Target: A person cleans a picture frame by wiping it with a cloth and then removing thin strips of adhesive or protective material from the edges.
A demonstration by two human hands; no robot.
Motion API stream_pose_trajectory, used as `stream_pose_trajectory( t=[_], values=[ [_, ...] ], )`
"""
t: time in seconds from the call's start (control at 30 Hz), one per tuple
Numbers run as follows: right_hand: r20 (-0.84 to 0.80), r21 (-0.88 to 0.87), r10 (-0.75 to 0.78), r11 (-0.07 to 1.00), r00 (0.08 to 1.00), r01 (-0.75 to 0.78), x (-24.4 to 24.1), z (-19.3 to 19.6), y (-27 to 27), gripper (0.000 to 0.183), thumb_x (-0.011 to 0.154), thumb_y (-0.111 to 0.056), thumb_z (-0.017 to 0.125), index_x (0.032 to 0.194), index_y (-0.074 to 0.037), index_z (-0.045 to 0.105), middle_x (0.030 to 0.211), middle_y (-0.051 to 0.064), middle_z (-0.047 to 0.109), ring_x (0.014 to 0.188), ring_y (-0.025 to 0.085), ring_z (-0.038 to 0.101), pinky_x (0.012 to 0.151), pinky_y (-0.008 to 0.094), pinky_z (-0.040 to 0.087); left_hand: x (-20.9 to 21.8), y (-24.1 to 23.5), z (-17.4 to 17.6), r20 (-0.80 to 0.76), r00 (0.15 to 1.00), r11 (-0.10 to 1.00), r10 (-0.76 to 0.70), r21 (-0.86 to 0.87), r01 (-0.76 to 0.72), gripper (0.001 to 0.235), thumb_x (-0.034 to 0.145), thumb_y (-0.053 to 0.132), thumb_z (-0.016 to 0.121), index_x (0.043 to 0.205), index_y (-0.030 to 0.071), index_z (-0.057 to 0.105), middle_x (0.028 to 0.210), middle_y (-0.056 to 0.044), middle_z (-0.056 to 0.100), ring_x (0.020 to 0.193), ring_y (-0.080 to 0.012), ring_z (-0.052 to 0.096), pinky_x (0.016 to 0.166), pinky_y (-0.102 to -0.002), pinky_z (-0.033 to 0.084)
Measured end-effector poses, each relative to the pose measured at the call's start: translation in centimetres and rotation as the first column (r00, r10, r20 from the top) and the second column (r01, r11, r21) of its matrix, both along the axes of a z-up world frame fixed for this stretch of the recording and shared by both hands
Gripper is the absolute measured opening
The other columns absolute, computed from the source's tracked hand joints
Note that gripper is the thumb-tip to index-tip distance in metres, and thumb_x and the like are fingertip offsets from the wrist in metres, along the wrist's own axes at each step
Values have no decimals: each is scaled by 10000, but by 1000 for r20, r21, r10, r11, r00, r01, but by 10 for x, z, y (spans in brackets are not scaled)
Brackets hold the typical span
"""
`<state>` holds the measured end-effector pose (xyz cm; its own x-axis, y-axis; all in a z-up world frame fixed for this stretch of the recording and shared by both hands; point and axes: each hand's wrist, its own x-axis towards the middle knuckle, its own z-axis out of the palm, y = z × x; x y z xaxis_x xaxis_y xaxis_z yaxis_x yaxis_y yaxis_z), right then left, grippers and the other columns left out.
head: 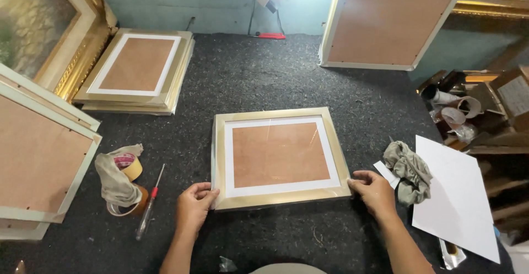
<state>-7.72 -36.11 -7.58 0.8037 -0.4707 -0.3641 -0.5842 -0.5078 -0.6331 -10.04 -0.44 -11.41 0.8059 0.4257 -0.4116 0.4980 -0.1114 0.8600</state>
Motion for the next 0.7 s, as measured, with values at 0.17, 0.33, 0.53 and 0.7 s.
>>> stream_pose_trajectory(
  t=[0.17, 0.33, 0.53, 0.7],
  values=[
    [46, 43, -17, 999, 999, 15, 2, -5, -2, 302, 688, -250, 691, 969, -138, 689, 783, 18, 656, 699, 138, 569, 660, 273, 407, 1, -14, 7, 2, 998, 991, 68, -118, -67, 266, 697, 133, 697, 937, 28, 650, 717, -86, 645, 532, -141, 522, 401, -252, 374],
    [100, 141, -55, 989, 993, 41, 4, -16, 4, 274, 670, -229, 708, 922, -122, 710, 744, 26, 629, 648, 121, 536, 618, 245, 395, 6, -30, 4, -18, 994, 964, 109, -241, -110, 339, 676, 165, 697, 983, 39, 629, 783, -82, 651, 541, -124, 505, 365, -225, 286],
    [121, 181, -22, 983, 992, 0, 7, -10, 22, 298, 686, -206, 685, 971, -123, 706, 745, 22, 604, 664, 121, 511, 629, 251, 392, 8, -47, -1, -33, 998, 941, 60, -330, -67, 384, 688, 179, 689, 1051, 73, 622, 727, -35, 572, 544, -118, 465, 390, -215, 273],
    [141, 320, 5, 946, 990, -51, 10, -4, 38, 358, 744, -156, 628, 1100, -115, 643, 708, 41, 575, 579, 130, 479, 471, 281, 421, 3, -71, 5, -65, 992, 903, -107, -424, 70, 385, 698, 191, 680, 1057, 79, 599, 643, -9, 457, 516, -91, 425, 365, -205, 258]
  ],
)
